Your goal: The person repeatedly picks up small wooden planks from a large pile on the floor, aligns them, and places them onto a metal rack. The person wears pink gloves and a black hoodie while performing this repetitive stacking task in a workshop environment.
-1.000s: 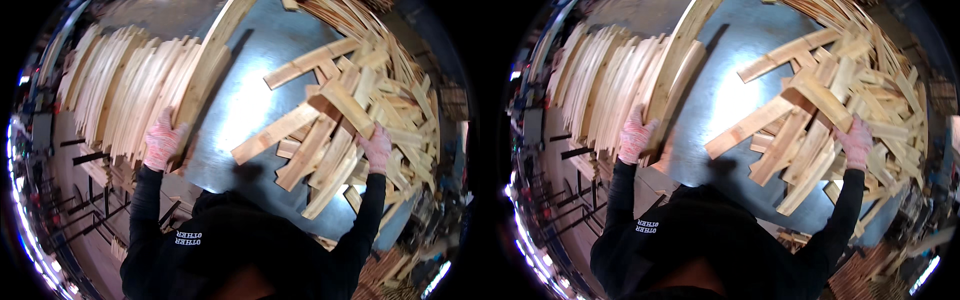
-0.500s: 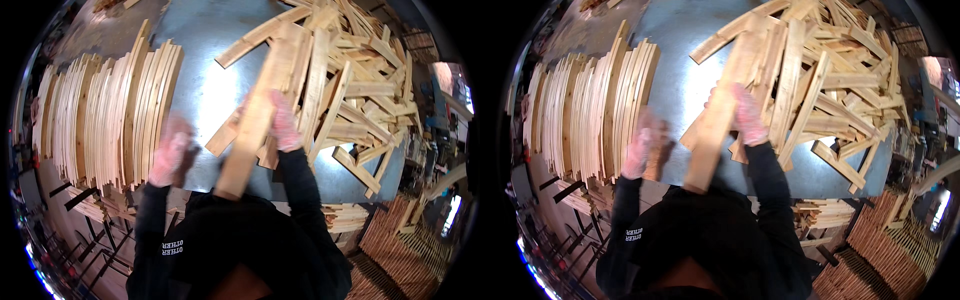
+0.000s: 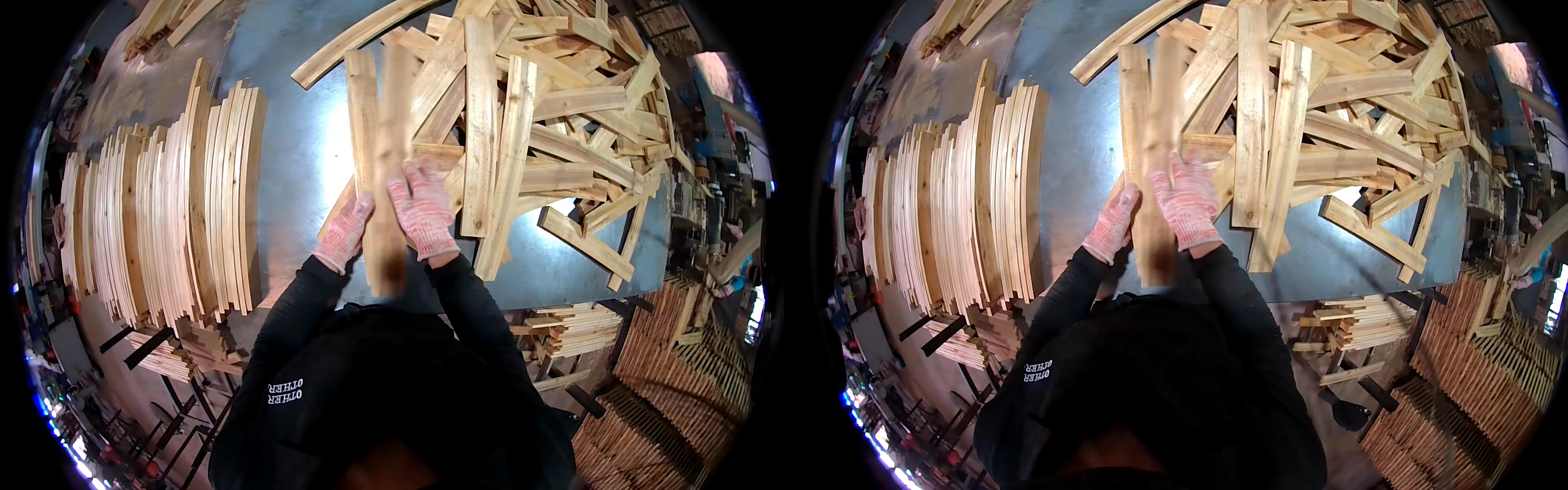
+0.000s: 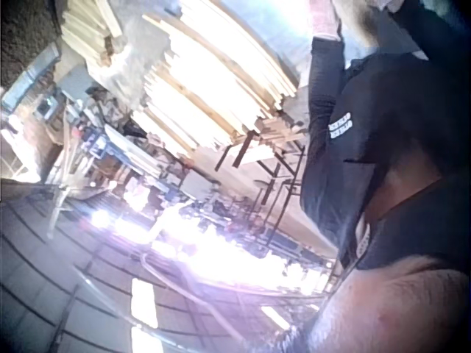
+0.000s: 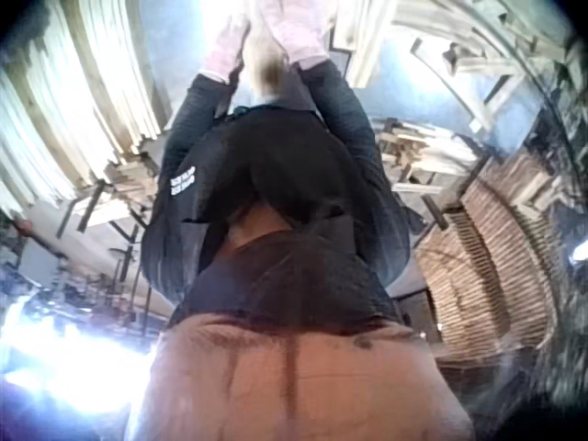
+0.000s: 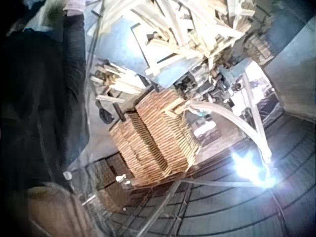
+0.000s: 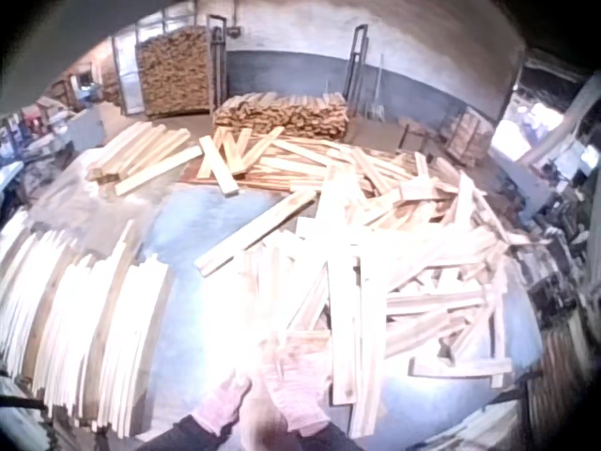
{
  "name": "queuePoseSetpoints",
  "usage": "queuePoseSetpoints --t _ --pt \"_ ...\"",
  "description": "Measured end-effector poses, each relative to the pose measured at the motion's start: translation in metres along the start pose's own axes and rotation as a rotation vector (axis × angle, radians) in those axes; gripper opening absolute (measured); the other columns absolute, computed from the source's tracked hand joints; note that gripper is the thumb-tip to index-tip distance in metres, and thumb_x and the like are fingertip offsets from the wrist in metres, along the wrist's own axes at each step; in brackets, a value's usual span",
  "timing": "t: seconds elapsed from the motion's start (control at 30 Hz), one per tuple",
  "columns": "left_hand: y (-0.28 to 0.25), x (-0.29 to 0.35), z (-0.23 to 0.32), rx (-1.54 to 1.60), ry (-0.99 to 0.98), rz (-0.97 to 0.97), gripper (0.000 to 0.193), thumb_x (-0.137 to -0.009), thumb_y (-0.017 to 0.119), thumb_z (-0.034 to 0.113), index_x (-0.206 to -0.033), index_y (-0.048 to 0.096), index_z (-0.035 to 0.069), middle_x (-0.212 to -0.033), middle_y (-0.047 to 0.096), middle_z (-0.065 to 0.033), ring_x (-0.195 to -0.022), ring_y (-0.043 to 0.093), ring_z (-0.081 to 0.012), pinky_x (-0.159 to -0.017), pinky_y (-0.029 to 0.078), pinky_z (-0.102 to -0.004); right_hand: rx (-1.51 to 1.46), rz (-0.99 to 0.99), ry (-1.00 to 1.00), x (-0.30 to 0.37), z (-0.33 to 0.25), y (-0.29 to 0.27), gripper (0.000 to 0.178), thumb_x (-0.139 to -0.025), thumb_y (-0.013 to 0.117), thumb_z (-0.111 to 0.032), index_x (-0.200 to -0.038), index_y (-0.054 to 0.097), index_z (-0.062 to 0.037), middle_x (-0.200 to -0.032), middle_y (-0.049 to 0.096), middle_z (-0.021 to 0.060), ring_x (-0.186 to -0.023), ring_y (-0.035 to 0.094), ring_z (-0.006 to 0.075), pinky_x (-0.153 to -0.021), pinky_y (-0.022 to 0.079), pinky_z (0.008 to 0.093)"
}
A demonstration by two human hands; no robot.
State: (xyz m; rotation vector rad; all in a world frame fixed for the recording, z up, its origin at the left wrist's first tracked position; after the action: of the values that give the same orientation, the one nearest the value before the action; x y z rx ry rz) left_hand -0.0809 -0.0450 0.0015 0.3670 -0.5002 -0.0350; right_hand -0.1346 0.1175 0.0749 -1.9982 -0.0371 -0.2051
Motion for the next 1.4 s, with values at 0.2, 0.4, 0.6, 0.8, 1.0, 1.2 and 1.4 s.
queuePoseSetpoints --t 0.2,0.4,0.6,0.8,1.0,1.2,1.4 --pt "0.003 -0.019 -0.030 0.024 -0.077 0.030 0.065 -0.092 0.070 0.012 -0.149 0.040 0.004 -0.124 0.063 -0.0080 -0.110 0.062 -0.0184 -0.099 0.050 -0.0339 0.203 0.262 0.227 -0.038 0.091 -0.032 0.093 -0.083 0.071 -0.048 -0.157 0.029 -0.0067 -0.159 0.032 0.0239 -0.141 0.039 0.0429 -0.117 0.031 0.0516" --pt "0.005 -0.022 -0.040 -0.161 0.052 0.150 0.052 -0.091 0.074 0.024 -0.133 0.055 -0.002 -0.108 0.069 -0.0108 -0.096 0.066 -0.0202 -0.085 0.054 -0.0354 -0.048 0.285 0.193 -0.036 0.078 -0.058 0.086 -0.078 0.076 -0.030 -0.149 0.038 -0.0020 -0.143 0.048 0.0249 -0.129 0.049 0.0423 -0.110 0.041 0.0458" --pt "0.033 -0.013 -0.051 0.415 -0.140 0.065 0.049 -0.094 0.073 0.021 -0.135 0.053 0.003 -0.125 0.064 -0.0110 -0.110 0.064 -0.0242 -0.093 0.055 -0.0388 -0.444 0.022 -0.112 0.062 0.061 0.003 0.079 -0.082 0.076 -0.044 -0.141 0.050 0.0015 -0.143 0.051 0.0257 -0.134 0.047 0.0393 -0.116 0.035 0.0462" --pt "0.032 -0.022 -0.063 0.042 -0.125 0.177 0.049 -0.088 0.077 0.015 -0.131 0.056 0.002 -0.113 0.068 -0.0094 -0.101 0.066 -0.0244 -0.087 0.055 -0.0379 -0.217 0.283 0.279 0.027 0.173 -0.039 0.095 -0.073 0.083 -0.034 -0.148 0.033 -0.0073 -0.133 0.051 0.0273 -0.129 0.049 0.0438 -0.107 0.043 0.0489" --pt "0.051 -0.012 -0.066 0.304 -0.180 0.111 0.058 -0.098 0.063 0.045 -0.137 0.052 0.003 -0.122 0.064 -0.0123 -0.103 0.067 -0.0264 -0.093 0.055 -0.0398 -0.328 -0.142 -0.044 0.058 0.076 -0.046 0.075 -0.084 0.067 -0.043 -0.141 0.045 0.0015 -0.126 0.060 0.0225 -0.116 0.057 0.0408 -0.102 0.046 0.0467" --pt "0.093 0.012 -0.037 0.182 -0.075 0.229 0.057 -0.097 0.067 0.026 -0.144 0.045 0.005 -0.129 0.060 -0.0145 -0.119 0.060 -0.0282 -0.101 0.053 -0.0452 0.161 0.091 -0.241 0.065 0.211 -0.113 0.019 -0.093 0.054 -0.017 -0.109 0.061 -0.0079 -0.107 0.064 0.0110 -0.100 0.063 0.0271 -0.086 0.052 0.0399" --pt "0.059 -0.004 -0.031 -0.256 0.159 0.073 0.040 -0.094 0.065 0.010 -0.131 0.057 -0.002 -0.126 0.064 -0.0181 -0.119 0.061 -0.0292 -0.102 0.050 -0.0399 0.794 0.010 0.554 0.081 0.570 -0.145 0.078 -0.074 0.070 -0.014 -0.147 0.042 -0.0082 -0.153 0.042 0.0150 -0.142 0.040 0.0315 -0.116 0.026 0.0606"
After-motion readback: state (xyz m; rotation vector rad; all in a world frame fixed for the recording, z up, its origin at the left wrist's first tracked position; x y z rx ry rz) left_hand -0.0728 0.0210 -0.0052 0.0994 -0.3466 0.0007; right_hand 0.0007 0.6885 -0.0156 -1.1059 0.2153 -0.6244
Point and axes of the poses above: each hand's wrist, its own x-axis away from the middle knuckle, its own y-axis out of the palm, z = x × y, the point moved 8 cm from there along -x, towards the middle knuckle
